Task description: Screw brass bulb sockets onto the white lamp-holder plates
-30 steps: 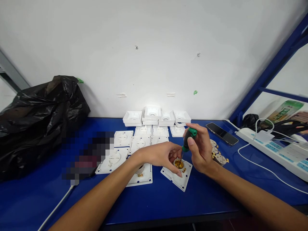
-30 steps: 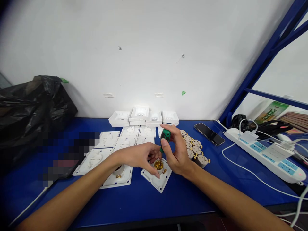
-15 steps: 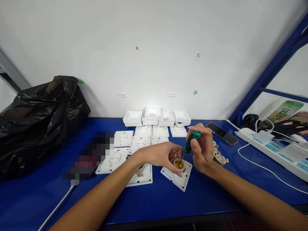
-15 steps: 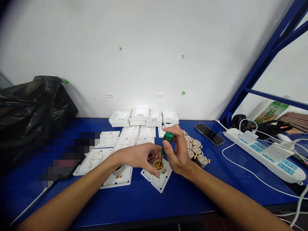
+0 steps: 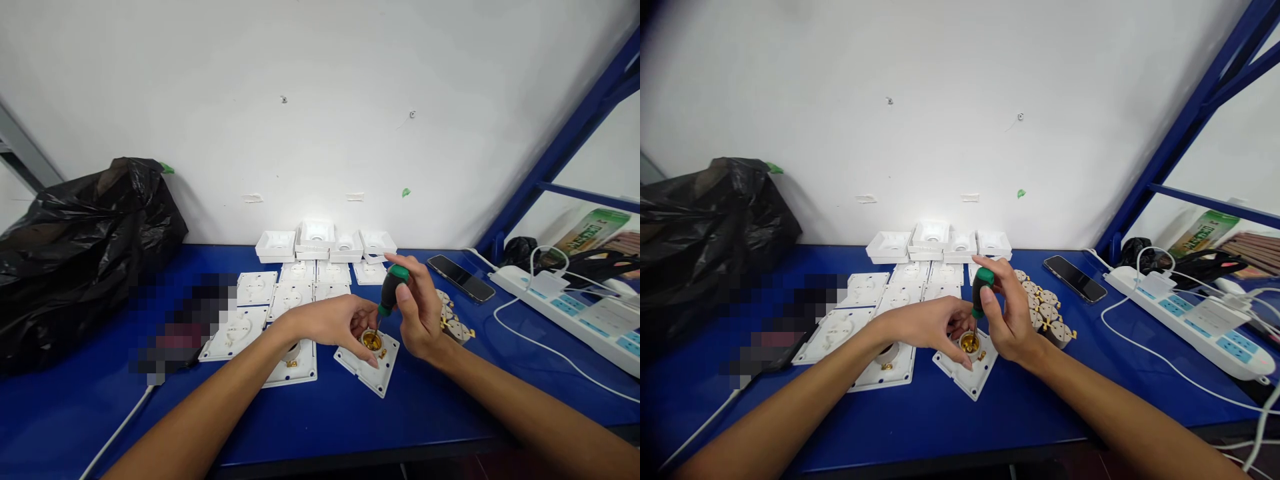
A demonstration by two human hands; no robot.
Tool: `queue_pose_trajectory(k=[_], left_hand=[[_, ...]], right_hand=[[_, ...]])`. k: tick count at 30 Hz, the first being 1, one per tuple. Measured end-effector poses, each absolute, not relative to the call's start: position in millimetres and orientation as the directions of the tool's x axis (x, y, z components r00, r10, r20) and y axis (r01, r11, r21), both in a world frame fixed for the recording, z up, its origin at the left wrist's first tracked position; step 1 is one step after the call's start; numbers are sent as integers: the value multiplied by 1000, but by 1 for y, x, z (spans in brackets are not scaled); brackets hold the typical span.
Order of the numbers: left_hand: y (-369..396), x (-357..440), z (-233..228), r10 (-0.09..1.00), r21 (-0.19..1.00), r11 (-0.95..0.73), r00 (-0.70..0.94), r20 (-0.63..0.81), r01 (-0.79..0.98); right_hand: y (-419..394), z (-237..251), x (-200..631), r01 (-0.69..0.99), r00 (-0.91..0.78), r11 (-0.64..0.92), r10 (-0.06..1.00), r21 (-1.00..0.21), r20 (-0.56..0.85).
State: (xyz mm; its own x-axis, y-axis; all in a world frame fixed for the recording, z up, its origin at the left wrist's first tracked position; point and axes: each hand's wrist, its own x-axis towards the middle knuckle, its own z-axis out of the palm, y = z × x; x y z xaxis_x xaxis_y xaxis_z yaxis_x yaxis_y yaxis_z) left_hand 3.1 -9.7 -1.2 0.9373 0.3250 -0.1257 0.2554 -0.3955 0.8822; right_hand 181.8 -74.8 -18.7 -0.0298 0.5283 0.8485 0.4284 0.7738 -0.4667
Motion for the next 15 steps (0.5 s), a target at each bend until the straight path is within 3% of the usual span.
queue_pose_trajectory(k=[6, 15], left_hand=[[-11, 3, 0, 341, 879, -397, 931, -126, 265], [-11, 3, 1, 342, 870, -407, 930, -136, 278]], right_hand=[[-72, -19, 181, 378, -12, 812, 484, -444, 875], [-75, -26, 182, 382, 30, 777, 531, -500, 847]])
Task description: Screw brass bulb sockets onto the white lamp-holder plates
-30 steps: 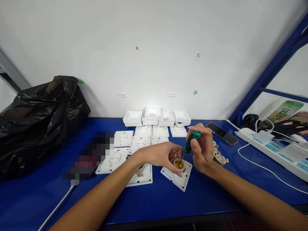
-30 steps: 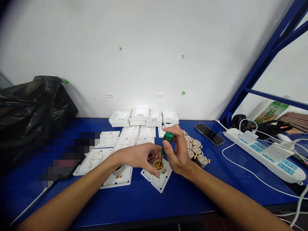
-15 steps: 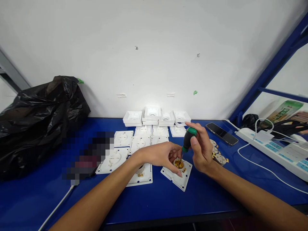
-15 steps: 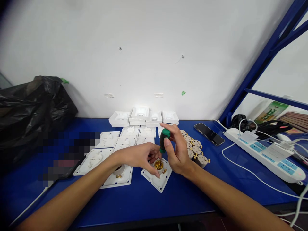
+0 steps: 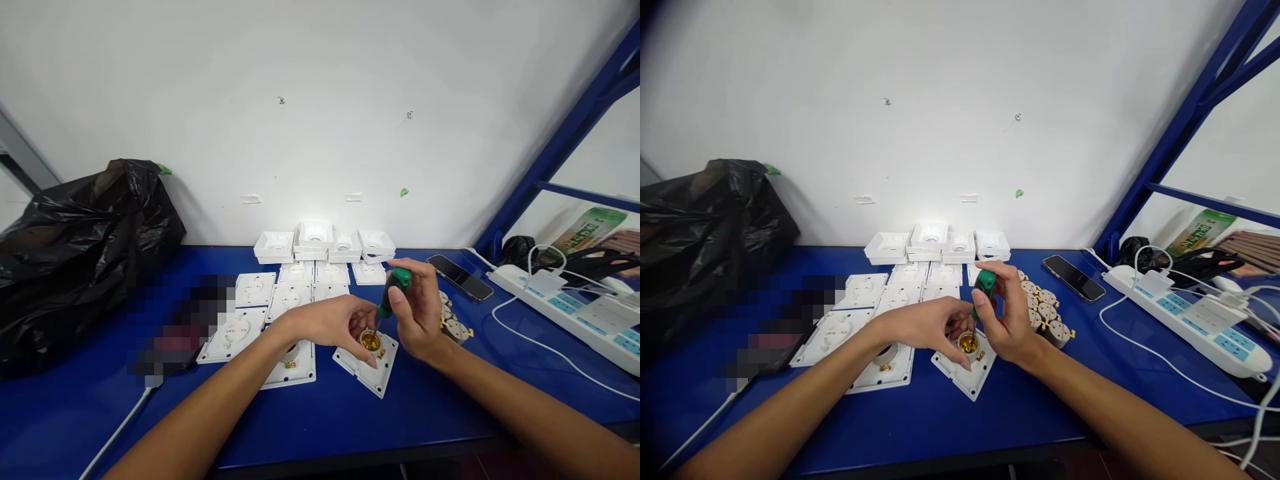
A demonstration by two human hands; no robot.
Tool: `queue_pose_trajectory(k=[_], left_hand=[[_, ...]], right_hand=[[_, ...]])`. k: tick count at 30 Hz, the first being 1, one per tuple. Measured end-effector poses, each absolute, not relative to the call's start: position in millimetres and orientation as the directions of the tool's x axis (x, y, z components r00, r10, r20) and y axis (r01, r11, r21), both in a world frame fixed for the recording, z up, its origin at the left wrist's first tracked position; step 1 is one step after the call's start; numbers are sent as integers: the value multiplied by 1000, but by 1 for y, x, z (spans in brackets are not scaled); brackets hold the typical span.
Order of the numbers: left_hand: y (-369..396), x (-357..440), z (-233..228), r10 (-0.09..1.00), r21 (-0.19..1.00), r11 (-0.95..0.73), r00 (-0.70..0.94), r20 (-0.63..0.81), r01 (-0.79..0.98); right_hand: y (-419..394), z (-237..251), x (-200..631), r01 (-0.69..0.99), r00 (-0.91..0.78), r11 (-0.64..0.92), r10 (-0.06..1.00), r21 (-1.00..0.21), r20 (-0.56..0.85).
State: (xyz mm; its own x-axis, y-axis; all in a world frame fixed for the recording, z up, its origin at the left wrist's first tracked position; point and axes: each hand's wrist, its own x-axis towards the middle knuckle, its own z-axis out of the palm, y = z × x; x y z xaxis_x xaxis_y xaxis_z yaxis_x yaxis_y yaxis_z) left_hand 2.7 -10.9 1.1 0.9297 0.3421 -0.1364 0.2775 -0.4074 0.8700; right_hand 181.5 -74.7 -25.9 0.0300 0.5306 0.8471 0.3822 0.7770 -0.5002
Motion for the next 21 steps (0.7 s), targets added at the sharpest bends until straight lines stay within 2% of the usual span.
queue_pose_trajectory(k=[4, 9, 11, 21], left_hand=[[-11, 3, 1, 338, 867, -410, 930, -142, 282], [-10, 3, -1, 328, 869, -411, 934, -140, 274], [-10, 3, 0, 327, 868, -415, 935, -136, 272], [-11, 3, 2, 351, 862, -410, 924, -152, 298]], right_hand=[[-74, -24, 181, 386, -8, 799, 503, -462, 864], [-74, -21, 179, 389, -26, 787, 529, -479, 848], [-74, -21, 179, 372, -26, 807, 503, -459, 864], [-72, -20, 179, 341, 29, 811, 497, -476, 867]])
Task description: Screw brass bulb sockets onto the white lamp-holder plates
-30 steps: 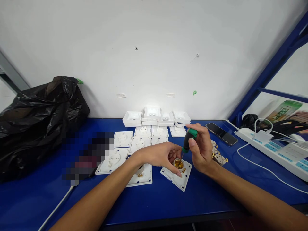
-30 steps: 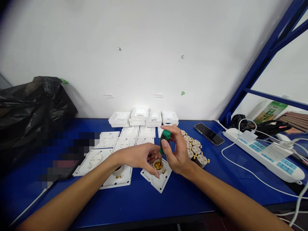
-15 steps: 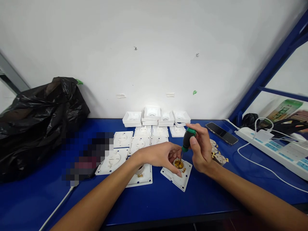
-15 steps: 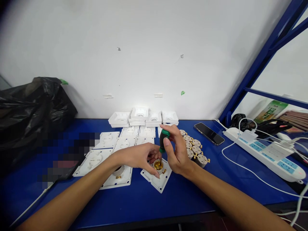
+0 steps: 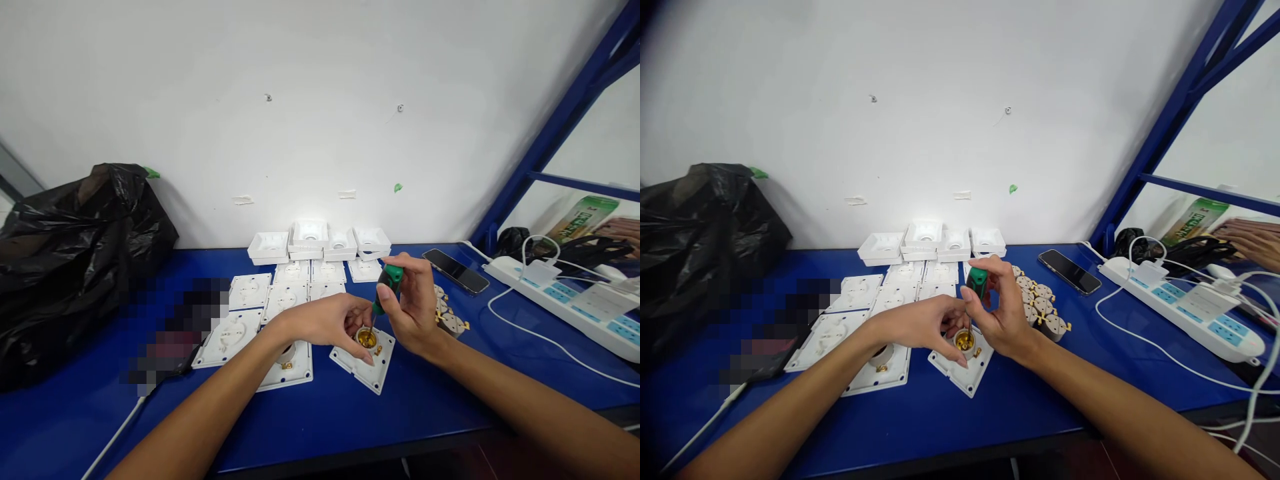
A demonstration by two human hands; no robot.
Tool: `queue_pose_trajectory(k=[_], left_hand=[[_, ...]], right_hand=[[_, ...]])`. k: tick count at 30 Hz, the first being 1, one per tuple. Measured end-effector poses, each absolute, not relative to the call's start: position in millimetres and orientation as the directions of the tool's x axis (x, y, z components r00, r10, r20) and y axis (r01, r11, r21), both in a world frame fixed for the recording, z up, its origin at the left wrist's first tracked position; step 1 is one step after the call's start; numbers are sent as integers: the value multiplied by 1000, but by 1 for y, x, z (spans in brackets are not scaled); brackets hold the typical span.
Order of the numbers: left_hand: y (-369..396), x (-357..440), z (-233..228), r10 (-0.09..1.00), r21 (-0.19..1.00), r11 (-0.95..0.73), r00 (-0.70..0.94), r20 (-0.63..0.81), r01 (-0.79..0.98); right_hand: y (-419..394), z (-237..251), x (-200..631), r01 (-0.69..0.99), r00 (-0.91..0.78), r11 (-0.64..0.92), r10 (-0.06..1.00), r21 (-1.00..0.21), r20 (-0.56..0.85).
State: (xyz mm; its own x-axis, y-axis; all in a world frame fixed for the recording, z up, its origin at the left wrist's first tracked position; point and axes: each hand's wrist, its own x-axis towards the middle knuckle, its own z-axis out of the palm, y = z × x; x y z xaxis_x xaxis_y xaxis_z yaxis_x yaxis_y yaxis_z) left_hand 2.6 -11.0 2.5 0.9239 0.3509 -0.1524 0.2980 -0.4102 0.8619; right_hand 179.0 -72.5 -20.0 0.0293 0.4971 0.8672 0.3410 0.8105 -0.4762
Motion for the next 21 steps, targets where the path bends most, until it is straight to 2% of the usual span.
queue_pose_trajectory(k=[5, 10, 16, 18, 21], left_hand=[[-11, 4, 4, 346, 866, -402, 925, -157, 297], [-10, 4, 3, 358, 863, -397, 919, -167, 312], [-10, 3, 0, 353, 859, -412, 922, -157, 304], [-10, 3, -1, 359, 854, -417, 920, -157, 309], [-10, 3, 0, 354, 854, -419, 922, -157, 307]], right_hand=[[-73, -17, 180, 354, 39, 830, 447, -431, 894], [-74, -18, 179, 325, -30, 794, 551, -513, 834], [-71, -18, 179, 427, 63, 803, 432, -416, 900], [-72, -19, 179, 402, 28, 807, 462, -433, 886], [-75, -19, 179, 333, -46, 788, 562, -518, 826]])
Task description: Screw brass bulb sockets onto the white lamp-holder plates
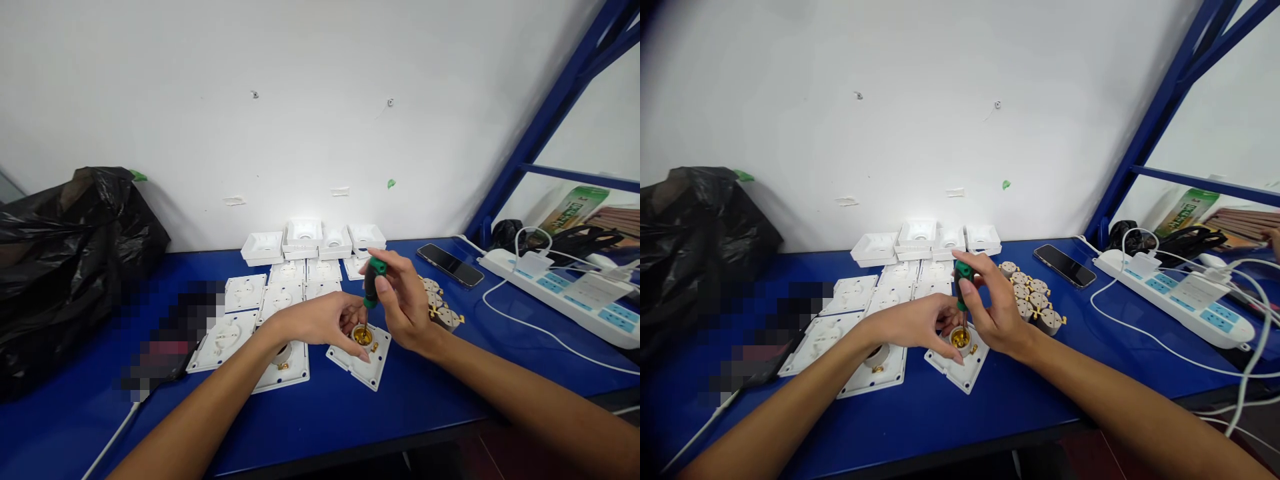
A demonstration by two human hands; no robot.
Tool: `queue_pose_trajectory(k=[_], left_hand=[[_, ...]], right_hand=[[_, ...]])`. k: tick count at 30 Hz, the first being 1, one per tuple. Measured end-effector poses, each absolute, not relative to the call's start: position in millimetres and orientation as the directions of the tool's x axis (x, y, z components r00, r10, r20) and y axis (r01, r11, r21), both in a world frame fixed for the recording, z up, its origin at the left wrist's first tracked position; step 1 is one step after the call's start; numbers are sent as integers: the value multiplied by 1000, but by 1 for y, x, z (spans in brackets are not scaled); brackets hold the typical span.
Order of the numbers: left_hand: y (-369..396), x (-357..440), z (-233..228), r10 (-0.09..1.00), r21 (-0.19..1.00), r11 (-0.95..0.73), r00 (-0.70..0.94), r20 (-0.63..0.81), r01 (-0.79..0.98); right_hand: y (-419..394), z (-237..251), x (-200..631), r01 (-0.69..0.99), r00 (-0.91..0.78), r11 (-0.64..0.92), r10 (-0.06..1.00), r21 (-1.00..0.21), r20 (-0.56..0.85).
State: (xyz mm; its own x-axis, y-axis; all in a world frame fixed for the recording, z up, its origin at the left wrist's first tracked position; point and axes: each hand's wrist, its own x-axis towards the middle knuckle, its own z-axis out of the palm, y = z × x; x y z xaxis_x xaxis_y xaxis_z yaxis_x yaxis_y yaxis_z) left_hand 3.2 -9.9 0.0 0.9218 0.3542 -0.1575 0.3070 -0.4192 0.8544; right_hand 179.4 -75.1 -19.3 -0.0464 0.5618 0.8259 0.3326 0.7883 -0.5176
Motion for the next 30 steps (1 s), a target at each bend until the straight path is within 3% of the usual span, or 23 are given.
queue_pose_trajectory(k=[3, 8, 13, 20, 26, 30], left_hand=[[-10, 3, 1, 351, 855, -418, 923, -159, 306], [-11, 3, 0, 353, 869, -402, 924, -144, 289], [-11, 3, 0, 372, 856, -403, 913, -169, 322], [-12, 3, 1, 349, 868, -403, 925, -147, 290], [-10, 3, 0, 359, 853, -412, 917, -171, 320], [-9, 3, -1, 362, 846, -419, 915, -178, 330]], right_hand=[[-74, -20, 179, 332, -59, 770, 594, -545, 802], [-70, -19, 180, 417, 29, 811, 439, -410, 898], [-74, -17, 181, 333, -122, 808, 548, -486, 828], [-72, -16, 178, 390, -13, 794, 510, -465, 860], [-77, -19, 181, 313, -124, 739, 654, -596, 746], [-77, -25, 181, 288, -152, 745, 656, -601, 740]])
